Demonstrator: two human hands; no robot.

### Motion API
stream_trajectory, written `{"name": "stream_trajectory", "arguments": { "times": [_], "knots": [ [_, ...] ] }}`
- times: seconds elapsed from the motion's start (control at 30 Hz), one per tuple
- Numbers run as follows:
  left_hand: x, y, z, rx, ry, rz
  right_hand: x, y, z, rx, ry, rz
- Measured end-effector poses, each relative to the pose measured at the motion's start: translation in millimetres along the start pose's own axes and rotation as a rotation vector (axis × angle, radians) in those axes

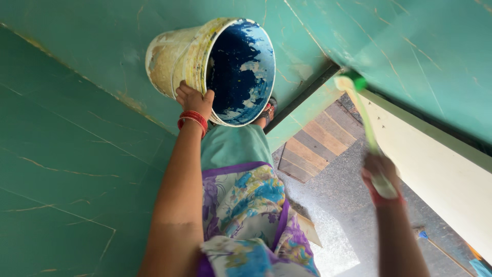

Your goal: The person pours water from a bucket onto a tiled floor and scrubs the surface with a long-handled brush. The person repeatedly dips the brush into the bucket and scrubs different areas of the floor.

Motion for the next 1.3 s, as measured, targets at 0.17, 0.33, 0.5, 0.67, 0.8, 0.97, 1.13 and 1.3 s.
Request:
{"name": "stream_trajectory", "arguments": {
  "times": [0.17, 0.33, 0.5, 0.67, 0.8, 0.97, 1.13, 1.3],
  "knots": [
    [4.7, 1.8, 0.6, 0.058, -0.033, -0.047, 69.9, -6.1, 73.7, 0.168, 0.595, 1.082],
    [-1.7, 1.5, -3.7, -0.016, 0.017, -0.027, -7.7, -51.6, -97.2, 0.083, 0.063, 0.459],
    [-1.5, -2.3, 5.1, -0.013, 0.044, -0.043, -23.1, -48.0, -49.3, 0.177, -0.217, 0.117],
    [-0.9, 5.5, 12.9, 0.014, 0.008, -0.003, 3.3, -47.3, 25.0, 0.024, 0.203, 0.439],
    [-3.6, 11.2, 15.4, 0.031, 0.017, -0.008, -58.0, -57.6, -99.1, 0.083, -0.095, 0.200],
    [-6.3, 24.1, 19.0, 0.032, -0.046, -0.015, -83.5, -34.5, -120.5, 0.154, -0.061, 0.212],
    [2.5, 18.2, 26.0, 0.048, -0.056, -0.025, -24.1, -4.3, 25.5, 0.055, -0.029, -0.014],
    [3.4, 24.8, 14.5, -0.037, 0.053, -0.040, -26.7, -1.8, -20.5, 0.045, 0.058, 0.326]
  ]
}}
Point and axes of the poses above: each hand's wrist, its own z-axis towards the middle knuckle, its own x-axis out of the palm, y = z × x, the point moved 7 cm from there along z, towards the middle knuckle, and after that the axes turned 1 degree about x, right-handed, at the moved point
